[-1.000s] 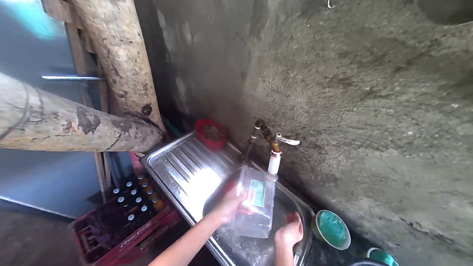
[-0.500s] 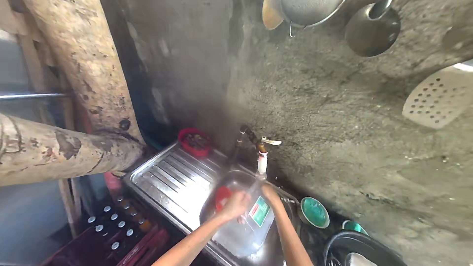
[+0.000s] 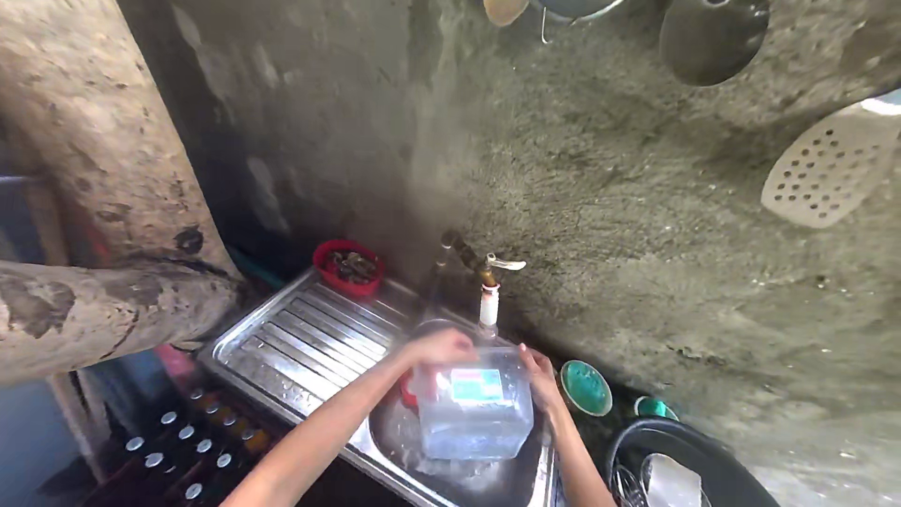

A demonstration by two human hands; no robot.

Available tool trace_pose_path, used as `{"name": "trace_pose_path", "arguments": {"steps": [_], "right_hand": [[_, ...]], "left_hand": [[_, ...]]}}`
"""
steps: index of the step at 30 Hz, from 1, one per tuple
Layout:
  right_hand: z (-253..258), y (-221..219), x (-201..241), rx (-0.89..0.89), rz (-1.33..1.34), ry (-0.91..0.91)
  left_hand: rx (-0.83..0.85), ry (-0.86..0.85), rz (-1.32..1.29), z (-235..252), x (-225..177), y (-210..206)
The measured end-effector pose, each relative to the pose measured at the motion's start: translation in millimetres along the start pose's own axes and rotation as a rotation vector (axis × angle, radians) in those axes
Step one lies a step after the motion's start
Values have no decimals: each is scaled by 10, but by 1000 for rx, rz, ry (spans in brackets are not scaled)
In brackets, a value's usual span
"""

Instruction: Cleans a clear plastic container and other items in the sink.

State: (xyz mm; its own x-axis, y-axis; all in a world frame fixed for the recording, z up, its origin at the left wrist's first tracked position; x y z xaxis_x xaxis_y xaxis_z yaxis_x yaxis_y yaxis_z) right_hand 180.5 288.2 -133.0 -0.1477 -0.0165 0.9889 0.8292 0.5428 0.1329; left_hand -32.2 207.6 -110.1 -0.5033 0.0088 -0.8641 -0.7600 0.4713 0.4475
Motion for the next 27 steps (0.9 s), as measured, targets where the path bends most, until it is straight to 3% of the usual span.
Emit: {"name": "trace_pose_path", "arguments": {"steps": [2, 5, 9, 13, 14, 16, 18, 21, 24, 27], "right_hand": [[-82, 35, -95, -255, 164, 24], [-167, 2, -240, -486, 257, -29], [-323, -105, -292, -616, 178, -145], [-481, -179, -399, -754, 155, -296], [-502, -158, -408, -786, 155, -317], [-584, -106, -491, -829, 197, -348], [-664, -73, -649, -838, 355, -312], [-796, -68, -769, -749, 709, -177], [-923, -103, -764, -818, 785, -187], [-998, -173, -766, -886, 790, -226]], "left_hand": [[-90, 115, 134, 205, -58, 57], [-140, 251, 206, 438, -259, -176], [-16, 229, 229, 485, -502, -603], [-140, 327, 203, 452, -425, -480], [-207, 303, 246, 413, -496, -533], [-540, 9, 379, 294, -561, -836], [-662, -213, 422, 212, -456, -1236], [-675, -157, 440, 12, -209, -1630], [-775, 33, 429, -160, 81, -1597], [-808, -38, 410, -207, 99, -1580]]}}
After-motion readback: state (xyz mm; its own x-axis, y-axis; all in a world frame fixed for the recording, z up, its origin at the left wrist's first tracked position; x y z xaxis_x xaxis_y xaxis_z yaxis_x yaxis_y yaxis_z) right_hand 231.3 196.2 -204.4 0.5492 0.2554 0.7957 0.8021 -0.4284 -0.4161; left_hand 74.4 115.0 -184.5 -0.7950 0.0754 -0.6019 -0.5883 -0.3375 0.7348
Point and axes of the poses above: each hand's wrist, its own z-axis towards the middle knuckle, its own y-axis out of the back of the hand, x = y × z, the point moved 5 cm from there along z, towards the middle knuckle, and after that the axes turned 11 degrees about x, right-handed, at the moved point
